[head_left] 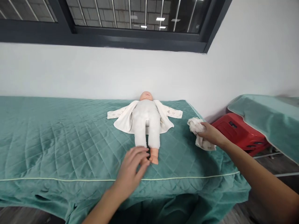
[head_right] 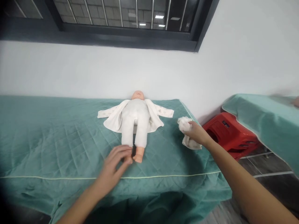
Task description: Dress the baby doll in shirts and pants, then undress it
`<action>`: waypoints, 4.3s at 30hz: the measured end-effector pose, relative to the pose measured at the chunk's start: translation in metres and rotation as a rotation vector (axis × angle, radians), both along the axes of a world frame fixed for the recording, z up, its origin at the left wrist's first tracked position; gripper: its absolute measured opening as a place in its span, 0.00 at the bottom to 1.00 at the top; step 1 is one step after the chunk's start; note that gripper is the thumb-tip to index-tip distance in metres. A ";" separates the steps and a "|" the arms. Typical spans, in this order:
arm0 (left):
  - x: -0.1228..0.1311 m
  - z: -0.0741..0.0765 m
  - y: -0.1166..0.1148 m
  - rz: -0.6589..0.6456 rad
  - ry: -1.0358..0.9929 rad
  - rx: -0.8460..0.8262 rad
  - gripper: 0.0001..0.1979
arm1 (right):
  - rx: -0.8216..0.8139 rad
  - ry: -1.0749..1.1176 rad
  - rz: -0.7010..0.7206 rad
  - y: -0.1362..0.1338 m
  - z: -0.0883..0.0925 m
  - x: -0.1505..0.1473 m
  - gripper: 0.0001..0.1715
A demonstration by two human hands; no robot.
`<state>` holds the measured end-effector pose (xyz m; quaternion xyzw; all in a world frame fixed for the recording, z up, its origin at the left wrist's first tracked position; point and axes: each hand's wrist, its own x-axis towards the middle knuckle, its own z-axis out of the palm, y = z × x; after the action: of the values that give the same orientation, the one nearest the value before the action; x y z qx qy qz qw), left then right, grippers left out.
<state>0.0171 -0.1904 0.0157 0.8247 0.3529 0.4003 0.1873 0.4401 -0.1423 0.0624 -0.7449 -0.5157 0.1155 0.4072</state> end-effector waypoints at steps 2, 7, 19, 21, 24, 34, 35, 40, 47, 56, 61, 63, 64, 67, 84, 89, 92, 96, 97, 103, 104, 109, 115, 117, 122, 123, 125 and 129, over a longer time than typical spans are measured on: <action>0.008 0.000 -0.010 -0.051 0.167 0.122 0.14 | -0.059 -0.137 0.175 0.001 0.009 -0.020 0.27; 0.015 -0.011 0.000 -0.020 0.404 0.327 0.18 | -0.213 -0.646 0.489 -0.011 0.016 -0.067 0.31; 0.013 -0.007 0.039 -0.104 0.476 0.500 0.16 | -0.215 -0.093 0.112 -0.002 0.003 -0.059 0.24; 0.014 -0.006 0.046 -0.107 0.471 0.514 0.16 | -0.312 -0.126 0.073 0.001 -0.001 -0.055 0.23; 0.019 -0.004 0.055 -0.095 0.443 0.510 0.14 | -0.431 -0.255 0.056 0.004 -0.006 -0.054 0.21; 0.015 -0.006 0.050 -0.160 0.328 0.440 0.10 | -0.505 -0.584 0.067 0.010 -0.007 -0.067 0.26; 0.012 -0.007 0.051 -0.182 0.274 0.437 0.11 | -0.545 -0.594 0.049 0.010 -0.006 -0.068 0.27; -0.001 -0.020 0.075 0.077 -0.106 0.256 0.11 | -0.572 -0.725 0.040 0.006 0.003 -0.075 0.25; 0.002 -0.025 0.131 0.359 0.217 0.091 0.10 | 0.068 -0.768 0.491 -0.004 -0.023 -0.153 0.16; 0.004 -0.016 0.137 0.380 0.534 0.062 0.07 | 0.009 -0.644 0.289 0.024 -0.059 -0.199 0.12; 0.004 -0.014 0.136 0.379 0.567 0.023 0.08 | -0.015 -0.657 0.288 0.026 -0.054 -0.198 0.11; 0.004 -0.015 0.136 0.376 0.564 0.021 0.08 | -0.010 -0.648 0.267 0.029 -0.054 -0.200 0.11; 0.004 -0.015 0.136 0.378 0.558 0.022 0.07 | -0.010 -0.647 0.257 0.030 -0.054 -0.200 0.12; 0.003 -0.018 0.138 0.389 0.528 0.031 0.07 | -0.012 -0.661 0.245 0.033 -0.055 -0.200 0.12; -0.003 -0.027 0.142 0.368 0.133 0.093 0.09 | 0.316 -0.492 0.073 0.015 -0.058 -0.191 0.21; -0.008 -0.025 0.132 0.302 -0.067 0.176 0.11 | 0.138 -0.524 -0.045 0.009 -0.048 -0.171 0.20; -0.009 -0.023 0.117 0.217 -0.109 0.233 0.12 | -0.091 -0.592 0.044 0.009 -0.036 -0.148 0.21; -0.004 -0.010 0.099 0.104 0.000 0.213 0.13 | -0.382 -0.615 0.321 0.013 -0.008 -0.126 0.23; -0.002 -0.002 0.097 0.076 0.075 0.199 0.13 | -0.422 -0.582 0.393 0.014 0.002 -0.125 0.21; 0.001 0.076 0.080 -0.061 0.088 -0.157 0.15 | -0.272 0.057 0.716 -0.006 0.084 -0.160 0.21; 0.000 0.093 0.074 -0.141 0.000 -0.223 0.17 | -0.187 0.191 0.748 -0.013 0.098 -0.169 0.22; -0.011 0.159 0.039 -0.322 -0.125 -0.193 0.36 | 0.177 0.617 0.797 -0.039 0.156 -0.208 0.22; -0.030 0.183 0.044 -0.259 -0.274 -0.301 0.30 | 0.282 0.749 0.935 -0.057 0.196 -0.230 0.24; -0.032 0.189 0.046 -0.316 -0.413 -0.372 0.28 | 0.268 0.743 0.991 -0.059 0.196 -0.236 0.25; -0.037 0.214 0.044 -0.310 -0.605 -0.410 0.25 | 0.224 0.571 1.030 -0.059 0.185 -0.240 0.20; -0.039 0.219 0.044 -0.297 -0.606 -0.397 0.23 | 0.180 0.493 1.030 -0.059 0.185 -0.239 0.18; -0.043 0.230 0.047 -0.260 -0.569 -0.346 0.18 | 0.129 0.342 0.995 -0.059 0.191 -0.236 0.14; -0.049 0.254 0.049 -0.272 -0.492 -0.232 0.13 | 0.294 0.213 0.894 -0.058 0.218 -0.242 0.22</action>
<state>-0.0319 -0.1417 0.2693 0.7157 0.2268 0.5163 0.4122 0.1977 -0.2002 0.2804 -0.3686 -0.7518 0.2807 0.4692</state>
